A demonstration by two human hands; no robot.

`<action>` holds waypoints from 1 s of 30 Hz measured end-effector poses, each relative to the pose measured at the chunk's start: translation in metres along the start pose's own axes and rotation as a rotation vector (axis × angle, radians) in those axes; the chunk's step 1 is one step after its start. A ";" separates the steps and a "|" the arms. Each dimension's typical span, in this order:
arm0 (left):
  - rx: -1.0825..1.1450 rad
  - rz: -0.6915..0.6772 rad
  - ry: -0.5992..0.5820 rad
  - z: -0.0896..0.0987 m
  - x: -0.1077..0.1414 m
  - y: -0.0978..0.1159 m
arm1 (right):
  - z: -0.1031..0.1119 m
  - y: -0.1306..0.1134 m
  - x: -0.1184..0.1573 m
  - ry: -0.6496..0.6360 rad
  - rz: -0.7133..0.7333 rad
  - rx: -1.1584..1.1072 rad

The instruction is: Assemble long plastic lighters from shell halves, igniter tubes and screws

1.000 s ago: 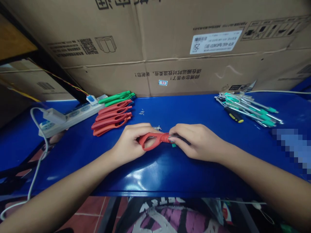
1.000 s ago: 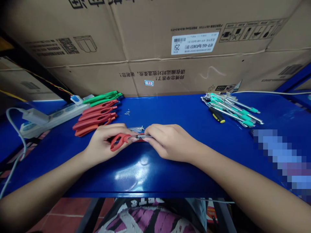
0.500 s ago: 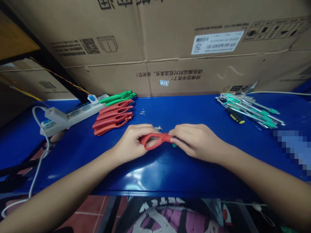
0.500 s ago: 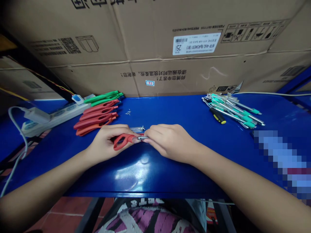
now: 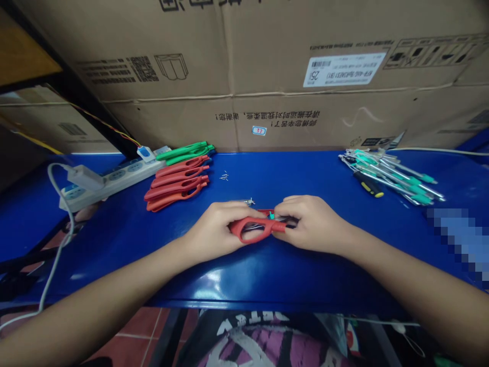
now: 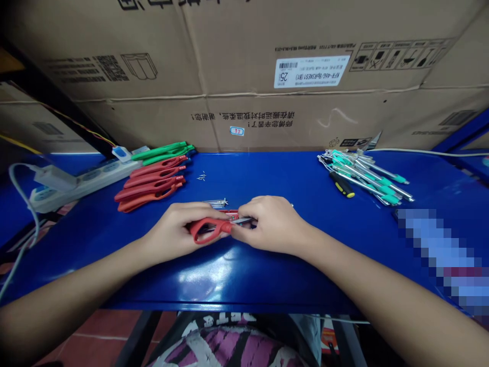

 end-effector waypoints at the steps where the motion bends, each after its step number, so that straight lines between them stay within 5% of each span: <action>1: 0.027 0.041 0.029 0.002 -0.001 -0.002 | 0.002 0.003 -0.001 0.013 -0.020 0.005; 6: 0.014 0.235 0.202 0.024 -0.007 -0.018 | 0.023 0.022 -0.003 0.091 -0.147 0.009; 12: -0.169 0.315 0.068 0.035 -0.005 -0.045 | 0.037 0.033 -0.004 0.110 -0.217 -0.084; 20: -0.310 0.333 -0.077 0.025 0.000 -0.062 | 0.009 0.022 -0.003 -0.139 -0.129 -0.053; 30: -0.294 0.408 -0.105 0.018 -0.001 -0.062 | -0.013 0.021 -0.004 -0.053 -0.237 0.209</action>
Point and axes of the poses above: each hand's wrist, its own x-axis away from the middle knuckle, its own z-axis out of the back of the hand, y = z × x, the point moved 5 cm from there along -x, towards the middle knuckle, and after that the axes turned 3 degrees about x, right-handed, at the moved point
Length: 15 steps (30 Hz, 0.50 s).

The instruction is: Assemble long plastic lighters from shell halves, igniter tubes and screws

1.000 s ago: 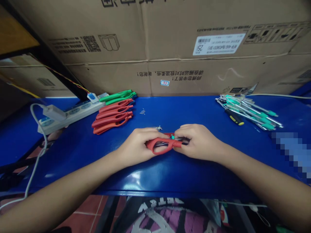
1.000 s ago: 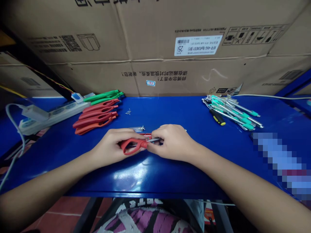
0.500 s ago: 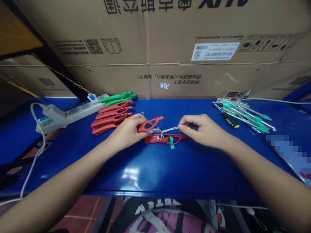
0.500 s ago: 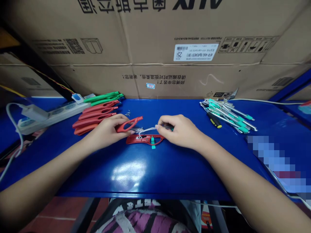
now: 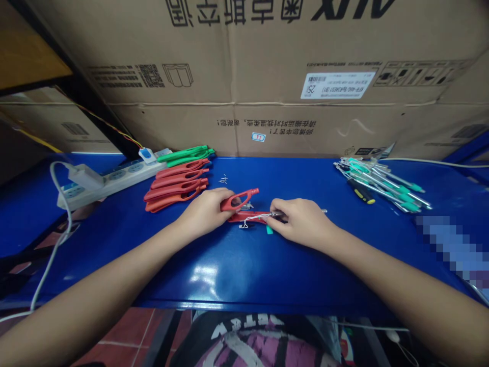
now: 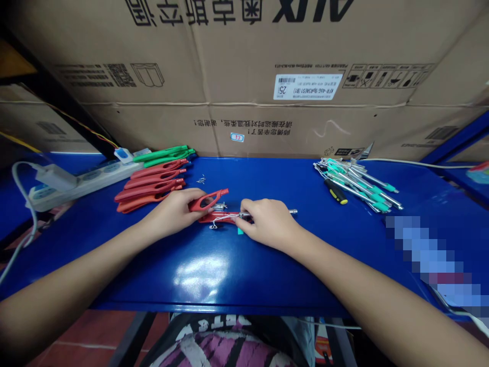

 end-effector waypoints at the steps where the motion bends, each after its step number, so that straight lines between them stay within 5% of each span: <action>1: 0.000 0.002 -0.004 0.000 0.000 0.001 | -0.002 0.001 -0.001 -0.011 -0.009 0.006; 9: 0.038 -0.032 -0.041 -0.002 0.001 -0.002 | 0.011 0.008 -0.001 0.046 0.019 -0.011; 15: 0.265 0.100 0.031 0.001 -0.002 -0.003 | 0.024 0.007 0.003 0.150 0.121 -0.245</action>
Point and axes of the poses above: each hand's wrist, its own x-axis away from the middle knuckle, its own z-axis out of the back of the hand, y = z × x, the point moved 5 cm from there along -x, towards the middle knuckle, and after that the axes turned 3 degrees about x, right-handed, at the moved point
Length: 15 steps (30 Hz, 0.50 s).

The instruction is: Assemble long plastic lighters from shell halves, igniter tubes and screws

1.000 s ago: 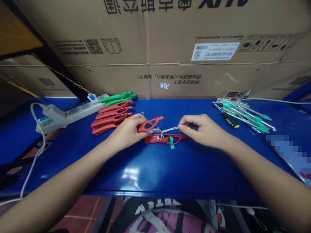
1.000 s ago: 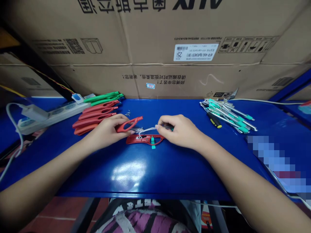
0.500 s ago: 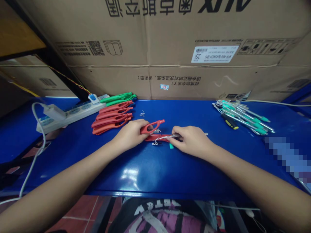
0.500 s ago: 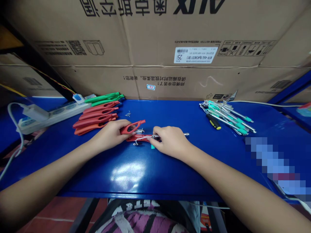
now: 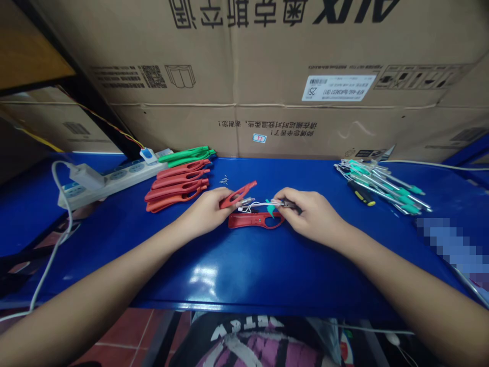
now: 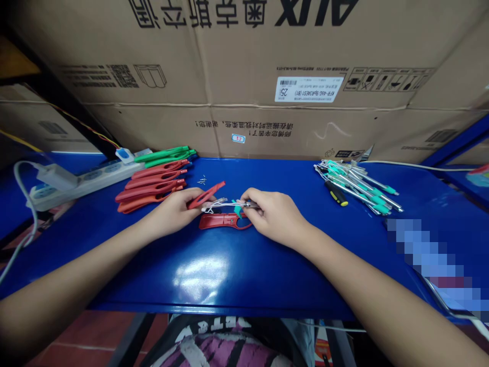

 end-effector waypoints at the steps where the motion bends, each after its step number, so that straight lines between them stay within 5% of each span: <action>1: 0.113 0.053 0.001 -0.001 0.000 0.002 | -0.001 -0.003 0.000 -0.014 0.014 -0.055; 7: 0.775 0.253 0.008 -0.022 0.014 0.026 | -0.012 -0.023 0.002 -0.104 0.098 -0.248; 15: 0.946 0.384 0.019 -0.043 0.023 0.028 | -0.012 -0.031 0.002 -0.096 0.177 -0.365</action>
Point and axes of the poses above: each hand's wrist, its own x-axis away from the middle knuckle, its own z-axis out of the back of the hand, y = z × x, the point moved 5 cm from there along -x, towards the middle knuckle, and after that the axes turned 3 degrees about x, right-handed, at the moved point
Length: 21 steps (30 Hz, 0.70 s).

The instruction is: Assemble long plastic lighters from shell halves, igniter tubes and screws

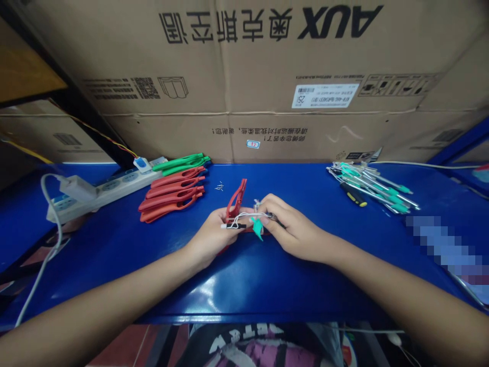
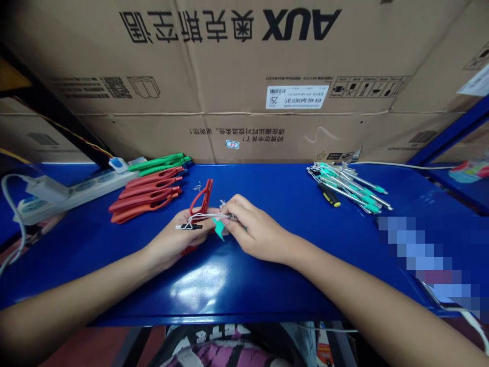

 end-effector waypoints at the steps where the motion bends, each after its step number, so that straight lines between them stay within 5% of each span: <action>1: -0.004 -0.008 -0.001 0.000 0.000 0.000 | 0.000 -0.001 0.000 -0.006 0.008 -0.012; 11: -0.339 -0.257 -0.009 0.007 -0.007 0.015 | 0.011 -0.010 -0.002 -0.085 0.048 0.010; 17: -0.965 -0.644 -0.018 0.016 -0.002 0.035 | 0.118 0.049 0.008 0.437 -0.231 0.567; 21: -1.107 -0.663 -0.100 0.018 -0.003 0.032 | 0.180 0.108 0.044 0.539 -0.757 0.941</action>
Point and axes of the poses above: each hand's wrist, its own x-axis away from the middle knuckle, its own z-axis out of the back of the hand, y = z × x, the point moved 5 cm from there along -x, towards the middle knuckle, and after that the axes turned 3 degrees about x, right-handed, at the moved point
